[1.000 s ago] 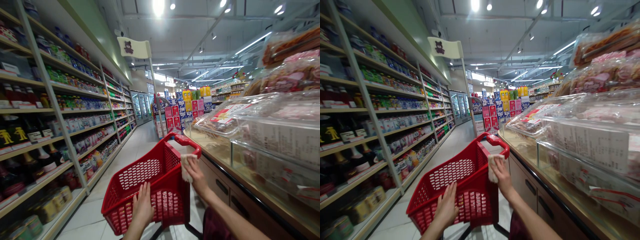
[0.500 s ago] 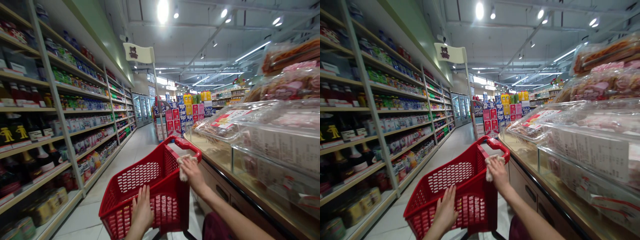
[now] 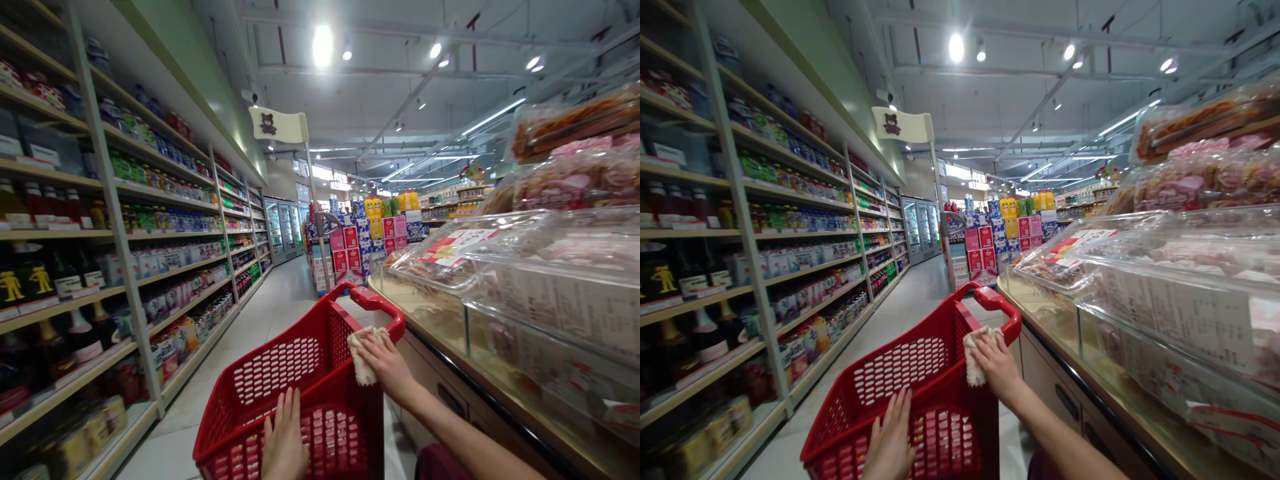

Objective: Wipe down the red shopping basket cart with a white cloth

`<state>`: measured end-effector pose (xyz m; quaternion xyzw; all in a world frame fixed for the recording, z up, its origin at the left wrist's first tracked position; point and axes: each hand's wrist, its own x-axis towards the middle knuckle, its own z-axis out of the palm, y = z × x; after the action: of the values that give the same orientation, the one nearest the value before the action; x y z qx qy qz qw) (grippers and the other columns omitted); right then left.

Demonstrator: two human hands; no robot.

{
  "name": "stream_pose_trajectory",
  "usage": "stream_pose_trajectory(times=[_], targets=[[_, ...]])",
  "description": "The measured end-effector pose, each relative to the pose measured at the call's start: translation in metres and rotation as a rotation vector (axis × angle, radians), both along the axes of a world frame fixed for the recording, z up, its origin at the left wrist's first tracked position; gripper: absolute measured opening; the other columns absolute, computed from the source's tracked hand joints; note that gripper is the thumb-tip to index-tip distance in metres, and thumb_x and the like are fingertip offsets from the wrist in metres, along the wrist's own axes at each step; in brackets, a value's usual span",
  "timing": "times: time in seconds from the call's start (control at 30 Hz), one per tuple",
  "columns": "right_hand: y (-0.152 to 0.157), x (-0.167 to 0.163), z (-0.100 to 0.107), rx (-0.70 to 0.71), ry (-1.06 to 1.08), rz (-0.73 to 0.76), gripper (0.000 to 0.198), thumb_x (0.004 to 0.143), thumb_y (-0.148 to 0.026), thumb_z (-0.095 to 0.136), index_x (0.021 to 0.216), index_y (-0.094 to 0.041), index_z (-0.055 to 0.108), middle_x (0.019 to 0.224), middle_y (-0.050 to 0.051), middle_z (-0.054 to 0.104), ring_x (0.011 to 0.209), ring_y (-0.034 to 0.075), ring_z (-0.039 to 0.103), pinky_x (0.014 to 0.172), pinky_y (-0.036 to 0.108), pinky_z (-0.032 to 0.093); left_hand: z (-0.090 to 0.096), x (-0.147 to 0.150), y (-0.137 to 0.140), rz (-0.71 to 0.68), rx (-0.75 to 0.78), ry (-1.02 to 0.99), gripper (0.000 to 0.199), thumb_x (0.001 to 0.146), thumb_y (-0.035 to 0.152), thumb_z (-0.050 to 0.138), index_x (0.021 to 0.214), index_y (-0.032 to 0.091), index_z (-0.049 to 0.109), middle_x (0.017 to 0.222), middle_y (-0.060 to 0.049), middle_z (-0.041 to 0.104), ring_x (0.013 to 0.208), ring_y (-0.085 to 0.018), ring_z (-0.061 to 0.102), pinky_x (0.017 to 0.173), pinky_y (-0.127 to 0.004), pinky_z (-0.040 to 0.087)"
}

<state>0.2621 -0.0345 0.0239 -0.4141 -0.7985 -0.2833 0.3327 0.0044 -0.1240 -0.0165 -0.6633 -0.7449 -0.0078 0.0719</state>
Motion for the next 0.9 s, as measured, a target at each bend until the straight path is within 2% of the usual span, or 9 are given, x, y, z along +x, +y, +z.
stream_pose_trajectory(times=[0.17,0.23,0.3,0.37,0.53,0.6,0.67,0.73,0.9], targets=[[0.001,0.007,0.009,-0.060,0.222,-0.254,0.047,0.073,-0.004,0.037,0.111,-0.020,0.057,0.119,0.009,0.054,0.114,0.024,0.044,0.095,0.047,0.026,-0.002,0.003,0.002,0.019,0.020,-0.007,0.085,0.056,0.002,0.036,0.135,0.014,0.009,0.145,-0.003,0.006,0.132,-0.020,0.003,0.105,-0.043,0.014],[-0.005,-0.009,0.002,-0.083,0.184,-0.183,0.047,0.071,-0.005,0.039,0.111,-0.021,0.058,0.120,0.008,0.054,0.115,0.024,0.043,0.096,0.045,0.026,-0.003,0.005,0.003,0.017,0.019,-0.012,0.084,0.056,0.002,0.035,0.135,0.014,0.009,0.145,-0.003,0.007,0.132,-0.020,0.004,0.105,-0.043,0.014],[-0.012,-0.024,-0.007,-0.103,0.072,-0.026,0.046,0.071,-0.006,0.041,0.110,-0.024,0.058,0.120,0.004,0.054,0.115,0.021,0.043,0.099,0.040,0.024,-0.003,0.007,0.004,0.011,0.022,-0.010,0.084,0.056,0.002,0.035,0.135,0.013,0.009,0.145,-0.004,0.007,0.132,-0.020,0.004,0.105,-0.044,0.014],[-0.014,-0.027,-0.009,-0.115,0.045,0.040,0.043,0.073,-0.007,0.041,0.108,-0.026,0.059,0.118,0.002,0.056,0.114,0.019,0.045,0.101,0.039,0.021,-0.003,0.008,0.004,0.014,0.030,0.003,0.083,0.056,0.001,0.034,0.135,0.013,0.010,0.145,-0.004,0.008,0.132,-0.020,0.005,0.105,-0.044,0.014],[-0.009,-0.023,0.002,-0.164,0.275,-0.201,0.042,0.073,-0.009,0.042,0.110,-0.020,0.058,0.120,0.008,0.054,0.116,0.024,0.042,0.101,0.045,0.018,-0.005,0.008,0.004,0.013,0.052,0.004,0.083,0.057,0.002,0.036,0.135,0.013,0.010,0.145,-0.005,0.008,0.132,-0.020,0.005,0.105,-0.043,0.014],[-0.012,-0.039,-0.002,-0.232,0.181,-0.131,0.042,0.073,-0.013,0.045,0.112,-0.019,0.057,0.122,0.008,0.052,0.118,0.025,0.040,0.102,0.044,0.016,-0.006,0.008,0.005,0.010,0.056,-0.005,0.083,0.057,0.004,0.037,0.135,0.012,0.010,0.145,-0.005,0.007,0.132,-0.020,0.004,0.105,-0.043,0.013],[-0.016,-0.054,-0.007,-0.303,0.023,0.014,0.041,0.074,-0.019,0.046,0.114,-0.021,0.055,0.123,0.006,0.051,0.118,0.023,0.039,0.103,0.041,0.014,-0.006,0.007,0.004,0.009,0.054,-0.006,0.082,0.057,0.004,0.037,0.135,0.012,0.011,0.145,-0.005,0.008,0.132,-0.020,0.004,0.105,-0.043,0.012],[-0.017,-0.055,-0.005,-0.336,-0.053,0.075,0.041,0.076,-0.020,0.045,0.115,-0.023,0.054,0.123,0.005,0.051,0.117,0.021,0.040,0.104,0.040,0.012,-0.006,0.006,0.002,0.008,0.056,-0.007,0.082,0.058,0.004,0.037,0.135,0.012,0.011,0.145,-0.006,0.008,0.132,-0.020,0.004,0.105,-0.043,0.012],[-0.014,-0.029,0.007,-0.249,0.131,-0.160,0.046,0.071,-0.010,0.043,0.114,-0.020,0.056,0.122,0.008,0.052,0.117,0.022,0.041,0.104,0.043,0.012,-0.005,0.006,-0.001,0.000,0.082,-0.027,0.081,0.059,0.005,0.037,0.135,0.012,0.011,0.145,-0.006,0.009,0.132,-0.021,0.004,0.105,-0.044,0.011]])
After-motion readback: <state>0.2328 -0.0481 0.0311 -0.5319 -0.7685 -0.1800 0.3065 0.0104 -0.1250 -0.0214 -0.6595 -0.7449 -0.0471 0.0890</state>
